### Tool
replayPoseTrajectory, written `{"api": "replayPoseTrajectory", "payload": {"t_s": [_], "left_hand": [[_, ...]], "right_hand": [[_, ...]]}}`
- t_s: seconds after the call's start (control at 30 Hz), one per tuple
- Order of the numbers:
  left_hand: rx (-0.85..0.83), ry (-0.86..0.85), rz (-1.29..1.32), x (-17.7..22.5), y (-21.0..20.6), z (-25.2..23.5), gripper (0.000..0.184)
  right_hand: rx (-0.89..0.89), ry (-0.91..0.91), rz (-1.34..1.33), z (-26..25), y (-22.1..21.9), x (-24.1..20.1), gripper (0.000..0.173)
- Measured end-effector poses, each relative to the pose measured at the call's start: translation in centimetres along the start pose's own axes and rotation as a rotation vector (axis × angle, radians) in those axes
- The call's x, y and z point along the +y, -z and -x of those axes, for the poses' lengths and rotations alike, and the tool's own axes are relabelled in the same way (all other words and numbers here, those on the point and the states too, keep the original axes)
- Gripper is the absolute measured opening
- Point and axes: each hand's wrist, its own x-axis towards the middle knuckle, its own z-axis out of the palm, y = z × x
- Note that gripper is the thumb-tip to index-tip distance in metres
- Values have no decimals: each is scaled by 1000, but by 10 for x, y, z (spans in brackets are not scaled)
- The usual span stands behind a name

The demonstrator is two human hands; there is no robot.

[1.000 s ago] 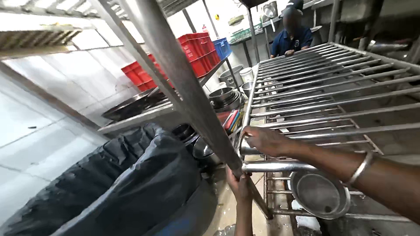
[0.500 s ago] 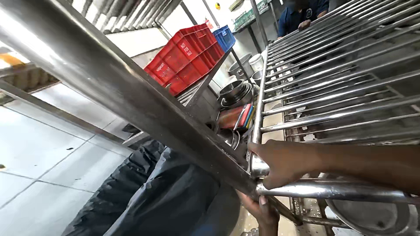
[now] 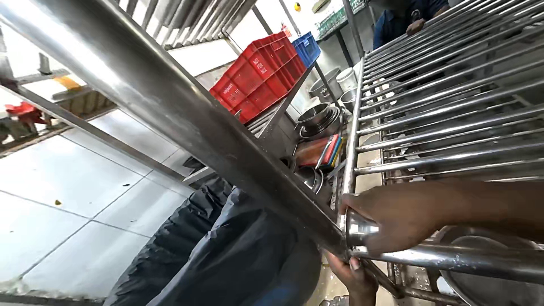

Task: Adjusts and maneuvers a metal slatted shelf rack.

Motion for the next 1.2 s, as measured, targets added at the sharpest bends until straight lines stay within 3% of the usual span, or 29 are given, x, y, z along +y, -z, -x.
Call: {"api": "replayPoseTrajectory", "payload": {"t_s": [0.1,0.3,0.43,0.63,0.83,0.93,1.03,1.07,1.2], "left_hand": [[-12,-5,1,0,0,-2,90],[6,11,18,1,-3,-1,91],[-5,2,4,3,-2,-1,91],[43,50,7,12,-8,-3,96],[30,19,-14,9,-4,-4,93],[34,18,32,8,-5,-4,87],[44,20,41,6,-5,-6,88],[46,18,34,7,-6,-5,86],[20,11,25,6,-3,-3,87]], "right_hand": [[61,70,-212,-12,-8,1,49],[84,9,-289,2,-16,25,34],[213,19,-280,-16,-32,26,35],[336,-117,-256,-11,-42,10,39],[574,38,-341,-13,-49,5,38],[484,17,-405,-16,-40,3,40],[398,137,-210,-11,-29,29,31],[396,223,-122,-9,-27,37,32],[416,518,237,-19,-24,38,76]]}}
